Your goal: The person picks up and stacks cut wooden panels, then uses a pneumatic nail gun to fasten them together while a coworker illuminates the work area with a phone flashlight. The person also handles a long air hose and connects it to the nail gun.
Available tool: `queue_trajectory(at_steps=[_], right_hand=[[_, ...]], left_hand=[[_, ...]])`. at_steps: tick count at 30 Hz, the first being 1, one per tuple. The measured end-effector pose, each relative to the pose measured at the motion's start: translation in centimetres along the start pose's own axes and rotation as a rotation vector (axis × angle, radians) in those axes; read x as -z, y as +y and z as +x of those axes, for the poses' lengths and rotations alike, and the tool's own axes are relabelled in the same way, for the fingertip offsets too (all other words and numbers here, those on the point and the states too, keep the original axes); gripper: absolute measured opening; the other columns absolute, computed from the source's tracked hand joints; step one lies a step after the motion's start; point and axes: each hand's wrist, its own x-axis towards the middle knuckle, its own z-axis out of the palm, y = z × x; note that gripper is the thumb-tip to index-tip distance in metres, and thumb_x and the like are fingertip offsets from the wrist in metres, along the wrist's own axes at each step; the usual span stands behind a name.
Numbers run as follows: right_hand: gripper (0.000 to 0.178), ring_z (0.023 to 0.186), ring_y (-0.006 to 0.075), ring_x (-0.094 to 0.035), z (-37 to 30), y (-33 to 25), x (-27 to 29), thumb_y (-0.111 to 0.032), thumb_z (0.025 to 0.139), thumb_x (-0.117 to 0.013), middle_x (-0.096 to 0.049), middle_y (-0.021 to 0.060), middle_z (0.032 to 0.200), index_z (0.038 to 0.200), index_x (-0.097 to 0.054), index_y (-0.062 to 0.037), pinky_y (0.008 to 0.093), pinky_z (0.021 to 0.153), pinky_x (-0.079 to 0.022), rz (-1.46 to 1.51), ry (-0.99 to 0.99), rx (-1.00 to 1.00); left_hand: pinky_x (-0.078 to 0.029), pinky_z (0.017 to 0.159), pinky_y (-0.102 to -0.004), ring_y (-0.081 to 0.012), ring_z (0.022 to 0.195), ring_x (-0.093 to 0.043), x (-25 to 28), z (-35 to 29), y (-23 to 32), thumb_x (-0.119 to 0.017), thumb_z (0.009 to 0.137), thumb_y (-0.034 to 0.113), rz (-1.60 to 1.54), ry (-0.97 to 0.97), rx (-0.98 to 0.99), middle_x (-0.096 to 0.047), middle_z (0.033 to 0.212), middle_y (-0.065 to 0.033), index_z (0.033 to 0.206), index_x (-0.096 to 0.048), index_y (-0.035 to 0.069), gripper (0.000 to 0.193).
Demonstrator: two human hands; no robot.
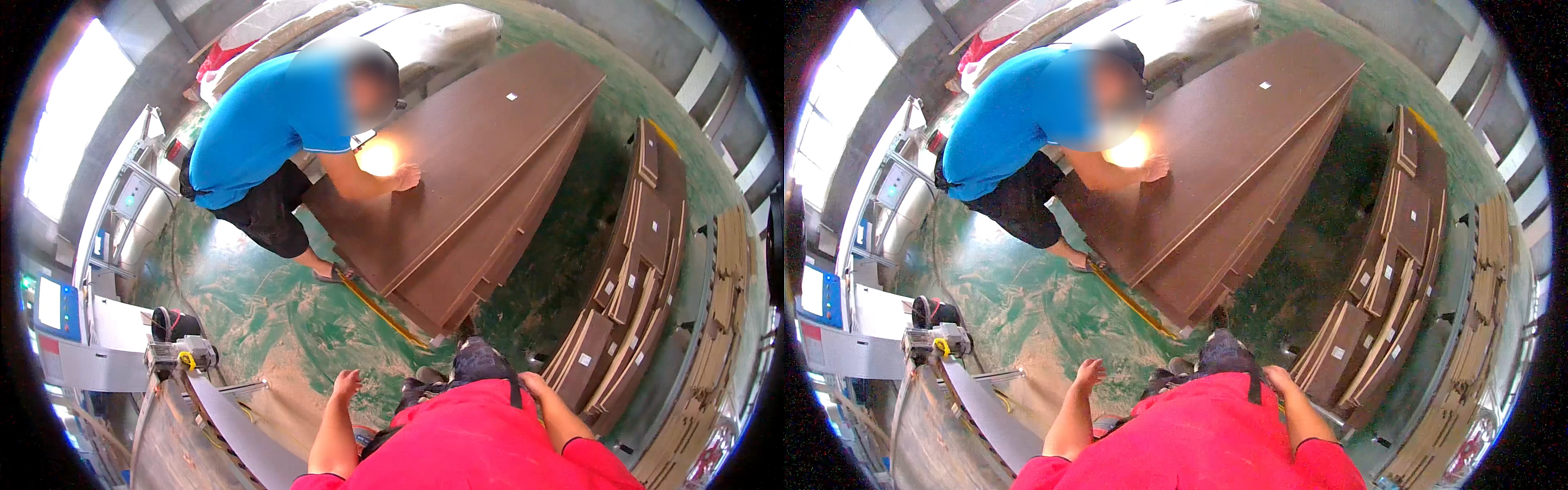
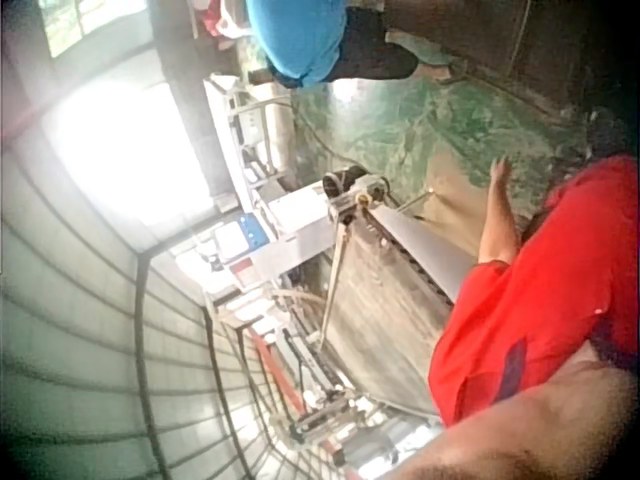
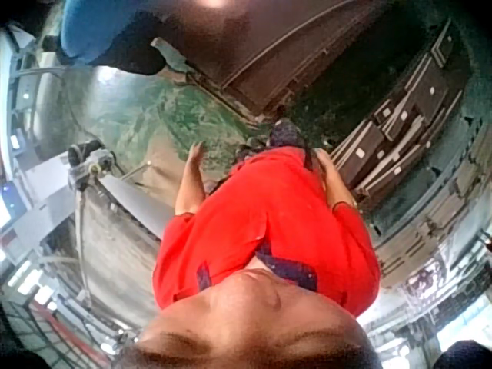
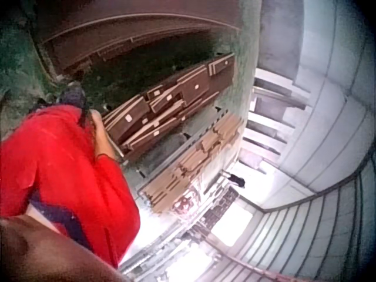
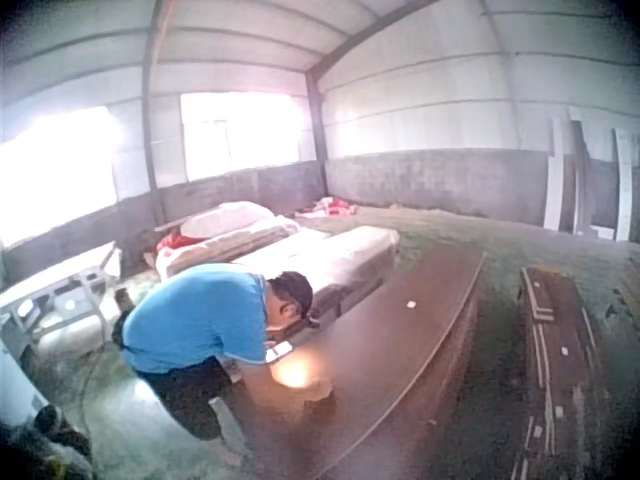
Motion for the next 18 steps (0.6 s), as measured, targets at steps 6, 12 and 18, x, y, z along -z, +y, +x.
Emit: queue_trajectory(at_steps=[6, 12, 18], right_hand=[[0.036, 0.075, 0.0179, -0.057, -1.8, -16.7, 0.7, -0.027, 0.091, -0.060, -0.061, 0.0055, 0.097, 0.120, -0.058, -0.0058, 0.0367, 0.062, -0.048, 0.134, 0.004, 0.005], [0.044, 0.092, 0.0273, -0.064, 13.9, -27.8, 4.2, -0.022, 0.085, -0.066, -0.066, 0.0145, 0.107, 0.124, -0.057, -0.0037, 0.0376, 0.088, -0.049, -0.137, 0.164, 0.315], [0.042, 0.120, 0.0369, -0.050, 28.9, -49.7, 4.1, -0.020, 0.086, -0.062, -0.055, 0.0210, 0.125, 0.122, -0.055, 0.0002, 0.0439, 0.104, -0.039, -0.454, 0.401, 0.795]], left_hand=[[-0.050, 0.061, -0.0323, -0.0201, 0.075, -0.065, -5.5, 3.3, 6.0, -0.068, 0.089, 0.028, -0.018, 0.094, -0.129, -0.066, 0.096, -0.0110, 0.112, -0.057, 0.004, 0.036], [-0.047, 0.089, -0.0423, -0.0308, 0.104, -0.057, -14.0, 10.7, 19.2, -0.069, 0.087, 0.025, 0.269, 0.329, -0.474, -0.057, 0.118, -0.0199, 0.120, -0.053, -0.001, 0.045], [-0.036, 0.104, -0.0512, -0.0416, 0.127, -0.039, -21.9, 22.0, 33.8, -0.054, 0.096, 0.030, 0.626, 0.690, -0.644, -0.045, 0.134, -0.0235, 0.127, -0.048, 0.000, 0.044]])
